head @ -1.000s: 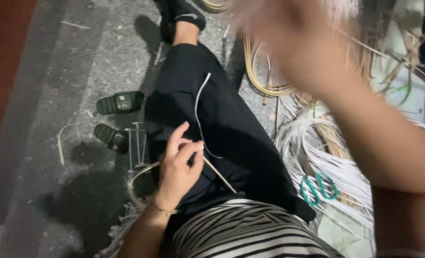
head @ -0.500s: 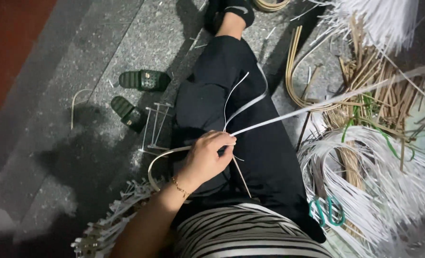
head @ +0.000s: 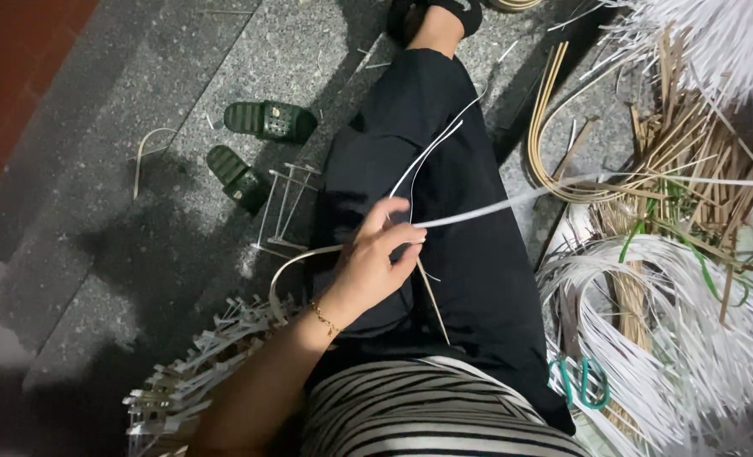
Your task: Weaving white plastic or rattan strips around a curved wooden frame to create a furniture component.
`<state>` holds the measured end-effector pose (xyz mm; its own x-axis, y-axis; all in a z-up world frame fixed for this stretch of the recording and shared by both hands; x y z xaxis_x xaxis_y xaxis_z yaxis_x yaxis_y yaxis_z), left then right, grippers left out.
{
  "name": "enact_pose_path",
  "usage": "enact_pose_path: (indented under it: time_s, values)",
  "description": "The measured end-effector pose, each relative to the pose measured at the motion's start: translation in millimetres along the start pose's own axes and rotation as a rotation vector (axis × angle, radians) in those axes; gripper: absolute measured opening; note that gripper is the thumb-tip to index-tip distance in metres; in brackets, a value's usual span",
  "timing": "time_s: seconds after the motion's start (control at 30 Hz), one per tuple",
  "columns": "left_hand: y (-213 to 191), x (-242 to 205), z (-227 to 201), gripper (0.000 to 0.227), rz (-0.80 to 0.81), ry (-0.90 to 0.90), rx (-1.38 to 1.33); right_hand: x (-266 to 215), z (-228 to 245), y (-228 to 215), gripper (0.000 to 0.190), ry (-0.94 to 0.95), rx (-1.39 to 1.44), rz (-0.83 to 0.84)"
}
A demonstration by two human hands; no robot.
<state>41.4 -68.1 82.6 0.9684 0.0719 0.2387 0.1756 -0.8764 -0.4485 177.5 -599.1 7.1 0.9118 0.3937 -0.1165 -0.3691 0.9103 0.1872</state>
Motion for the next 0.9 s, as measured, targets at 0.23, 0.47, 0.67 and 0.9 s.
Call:
enact_pose_path:
  time_s: [0.23,0.47,0.67,0.9]
  values:
    - [20,9,3,0.019,0.169,-0.129,-0.104,26,-21,220,0.008,0.188,0.43,-0.081]
    - [38,14,12,0.018,0.317,-0.319,-0.228,39,-47,307,0.015,0.284,0.243,-0.137]
    - [52,16,11,0.015,0.437,-0.352,-0.205,42,-21,313,0.011,0.175,0.072,-0.116]
    - [61,23,-5,0.017,0.52,-0.351,-0.114,25,-1,323,0.01,-0.034,-0.274,0.01]
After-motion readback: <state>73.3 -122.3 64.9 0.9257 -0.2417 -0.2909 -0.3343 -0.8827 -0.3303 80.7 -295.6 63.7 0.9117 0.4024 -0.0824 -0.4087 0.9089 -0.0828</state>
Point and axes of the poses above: each hand's wrist, its own x-axis towards the middle knuckle, its own y-axis out of the palm, z = x × y, the point moved 10 cm from there along x, towards the middle knuckle, and after that the axes turned 6 degrees about -z, right-handed, at the moved point
